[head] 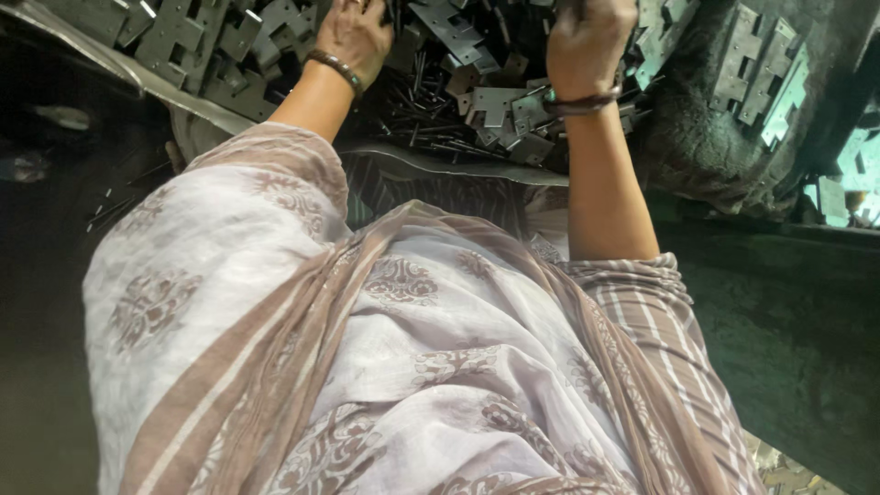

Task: The person sorts small metal parts from a large pile on a table. They pick up individual pieces, separate them, and place them back into the pile or onto the table surface.

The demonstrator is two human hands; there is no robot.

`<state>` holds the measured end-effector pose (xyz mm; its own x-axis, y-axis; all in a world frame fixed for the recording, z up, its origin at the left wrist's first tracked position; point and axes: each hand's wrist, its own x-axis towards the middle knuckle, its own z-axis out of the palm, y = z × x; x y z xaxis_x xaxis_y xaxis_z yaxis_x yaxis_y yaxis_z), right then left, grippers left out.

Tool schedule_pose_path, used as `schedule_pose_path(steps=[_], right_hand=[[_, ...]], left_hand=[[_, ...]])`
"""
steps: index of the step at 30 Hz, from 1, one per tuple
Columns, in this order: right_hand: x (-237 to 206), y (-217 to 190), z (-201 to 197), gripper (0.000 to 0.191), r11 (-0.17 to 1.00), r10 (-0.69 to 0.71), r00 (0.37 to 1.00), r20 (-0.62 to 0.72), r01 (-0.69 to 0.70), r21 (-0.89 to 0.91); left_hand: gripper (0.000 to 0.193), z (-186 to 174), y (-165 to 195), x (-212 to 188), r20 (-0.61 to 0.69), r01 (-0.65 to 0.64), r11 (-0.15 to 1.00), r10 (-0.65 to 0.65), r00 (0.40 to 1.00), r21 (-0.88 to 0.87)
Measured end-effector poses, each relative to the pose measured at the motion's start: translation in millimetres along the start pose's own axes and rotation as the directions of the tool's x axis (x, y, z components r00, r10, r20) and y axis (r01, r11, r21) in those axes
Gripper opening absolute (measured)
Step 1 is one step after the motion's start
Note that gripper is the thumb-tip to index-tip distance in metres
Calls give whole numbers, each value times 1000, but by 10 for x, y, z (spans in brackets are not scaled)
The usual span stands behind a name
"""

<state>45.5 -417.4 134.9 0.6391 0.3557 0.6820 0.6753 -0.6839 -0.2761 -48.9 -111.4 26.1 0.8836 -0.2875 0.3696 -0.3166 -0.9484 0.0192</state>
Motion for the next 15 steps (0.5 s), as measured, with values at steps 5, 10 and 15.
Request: schedule_pose_path(steps=[5,10,15], right_hand=[[-64,-158,-383,7,68,559,742,371,-487,871],[-233,-365,-234,11,-455,587,403,703,-554,697],[-450,-552,-165,17,-450,440,373,817,-696,560]], left_hand=[[29,116,-13,-77,-147,111,935,-169,975,-336],[40,142,-31,-151,-189,217,865,-330,925,-452],[28,41,-94,-190,66,62,994,-56,996,-93]])
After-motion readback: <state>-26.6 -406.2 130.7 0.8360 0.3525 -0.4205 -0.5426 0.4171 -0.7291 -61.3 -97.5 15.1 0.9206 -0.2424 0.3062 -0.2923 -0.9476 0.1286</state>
